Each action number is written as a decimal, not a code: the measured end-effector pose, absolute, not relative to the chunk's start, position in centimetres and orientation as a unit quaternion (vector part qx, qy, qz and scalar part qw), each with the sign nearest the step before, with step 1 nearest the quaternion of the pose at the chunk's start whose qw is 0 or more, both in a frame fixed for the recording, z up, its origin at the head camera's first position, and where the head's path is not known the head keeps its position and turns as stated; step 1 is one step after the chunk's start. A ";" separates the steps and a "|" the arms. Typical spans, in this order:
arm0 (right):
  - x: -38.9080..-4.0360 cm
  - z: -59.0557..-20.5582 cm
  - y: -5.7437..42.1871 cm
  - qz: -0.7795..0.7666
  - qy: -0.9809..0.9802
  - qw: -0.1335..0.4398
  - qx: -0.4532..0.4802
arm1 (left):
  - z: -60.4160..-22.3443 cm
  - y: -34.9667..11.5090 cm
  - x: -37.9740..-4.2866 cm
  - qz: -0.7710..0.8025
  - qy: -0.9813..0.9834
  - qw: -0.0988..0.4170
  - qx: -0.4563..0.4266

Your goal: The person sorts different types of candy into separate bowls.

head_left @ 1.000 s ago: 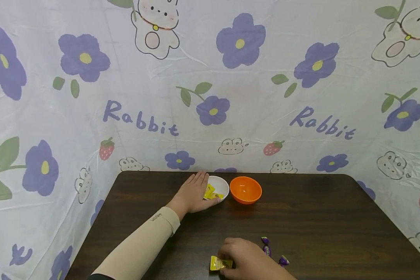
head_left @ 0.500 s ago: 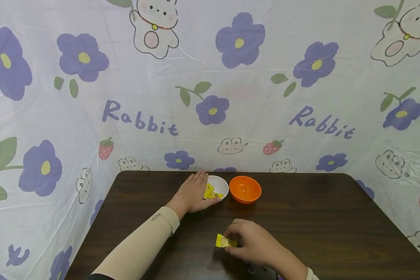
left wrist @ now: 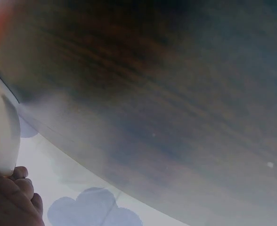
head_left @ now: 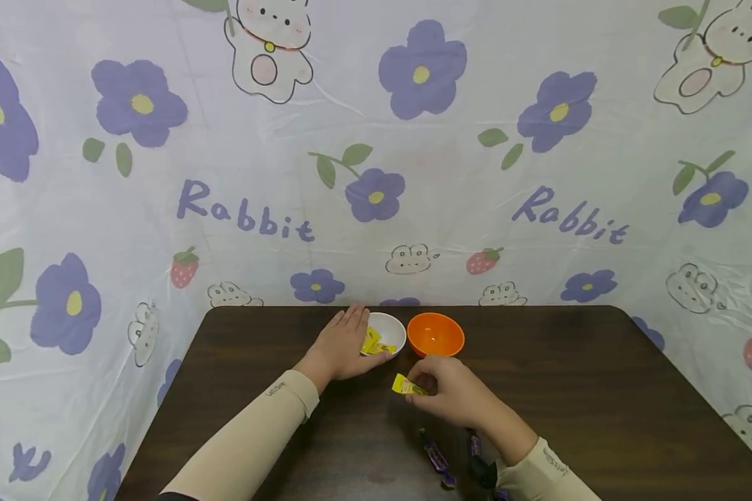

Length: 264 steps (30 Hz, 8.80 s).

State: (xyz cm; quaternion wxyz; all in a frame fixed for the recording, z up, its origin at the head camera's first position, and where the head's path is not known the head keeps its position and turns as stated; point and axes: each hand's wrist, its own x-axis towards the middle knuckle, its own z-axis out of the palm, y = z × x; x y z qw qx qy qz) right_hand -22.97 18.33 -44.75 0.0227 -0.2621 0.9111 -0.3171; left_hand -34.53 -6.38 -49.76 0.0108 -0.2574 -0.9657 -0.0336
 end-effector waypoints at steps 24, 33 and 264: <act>-29.4 -45.2 17.5 -0.347 0.918 -0.046 -0.188 | -49.9 -6.1 -34.5 -0.046 -0.963 0.016 -0.265; -31.6 -45.1 15.3 -0.337 0.926 -0.049 -0.161 | -49.6 -6.7 -34.2 -0.044 -0.964 0.012 -0.262; -13.7 -45.9 28.6 -0.282 0.947 0.007 -0.156 | -48.5 3.8 -34.3 -0.033 -0.957 -0.029 -0.288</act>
